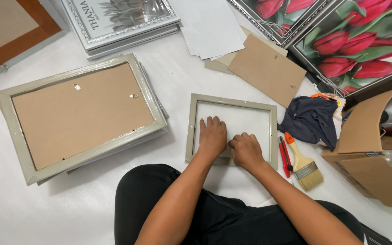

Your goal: Cleaning glass and assembling components of a picture frame

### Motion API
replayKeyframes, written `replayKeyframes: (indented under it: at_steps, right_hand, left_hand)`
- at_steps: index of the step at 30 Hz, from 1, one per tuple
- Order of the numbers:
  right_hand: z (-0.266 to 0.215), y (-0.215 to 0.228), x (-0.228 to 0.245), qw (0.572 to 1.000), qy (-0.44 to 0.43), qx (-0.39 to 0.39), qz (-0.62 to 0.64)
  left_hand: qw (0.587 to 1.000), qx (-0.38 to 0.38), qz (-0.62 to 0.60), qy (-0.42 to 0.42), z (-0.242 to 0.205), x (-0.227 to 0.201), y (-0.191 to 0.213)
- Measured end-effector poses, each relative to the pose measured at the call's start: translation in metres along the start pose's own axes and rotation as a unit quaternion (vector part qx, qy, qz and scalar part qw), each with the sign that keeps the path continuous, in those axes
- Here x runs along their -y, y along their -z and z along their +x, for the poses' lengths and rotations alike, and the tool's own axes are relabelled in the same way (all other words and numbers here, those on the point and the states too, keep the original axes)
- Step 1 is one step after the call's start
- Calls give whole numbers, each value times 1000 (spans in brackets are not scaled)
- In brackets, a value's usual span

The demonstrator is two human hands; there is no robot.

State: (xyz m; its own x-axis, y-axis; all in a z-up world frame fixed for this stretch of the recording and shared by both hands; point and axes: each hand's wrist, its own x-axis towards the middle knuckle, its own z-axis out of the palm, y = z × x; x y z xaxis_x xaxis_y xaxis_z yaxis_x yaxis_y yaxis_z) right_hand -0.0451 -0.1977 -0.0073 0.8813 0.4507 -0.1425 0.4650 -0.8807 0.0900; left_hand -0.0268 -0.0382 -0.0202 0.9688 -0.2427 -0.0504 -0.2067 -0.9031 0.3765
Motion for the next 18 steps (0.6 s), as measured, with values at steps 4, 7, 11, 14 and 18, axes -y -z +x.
replayKeyframes:
  at_steps: [4, 7, 11, 14, 18]
  right_hand:
    - [42, -6, -21, 997, -28, -67, 5]
    - [77, -7, -38, 995, -42, -85, 2]
    - [119, -27, -64, 994, -43, -104, 2]
    - [126, -19, -65, 994, -49, -83, 44]
    - [101, -12, -60, 997, -8, -64, 36]
  left_hand:
    - [1000, 10, -1, 2, 9, 3, -5]
    - [1000, 15, 4, 8, 13, 3, 2]
    - [1000, 29, -4, 3, 17, 6, 10]
    - [999, 36, -3, 2, 18, 7, 12]
    - [999, 42, 6, 0, 17, 4, 9]
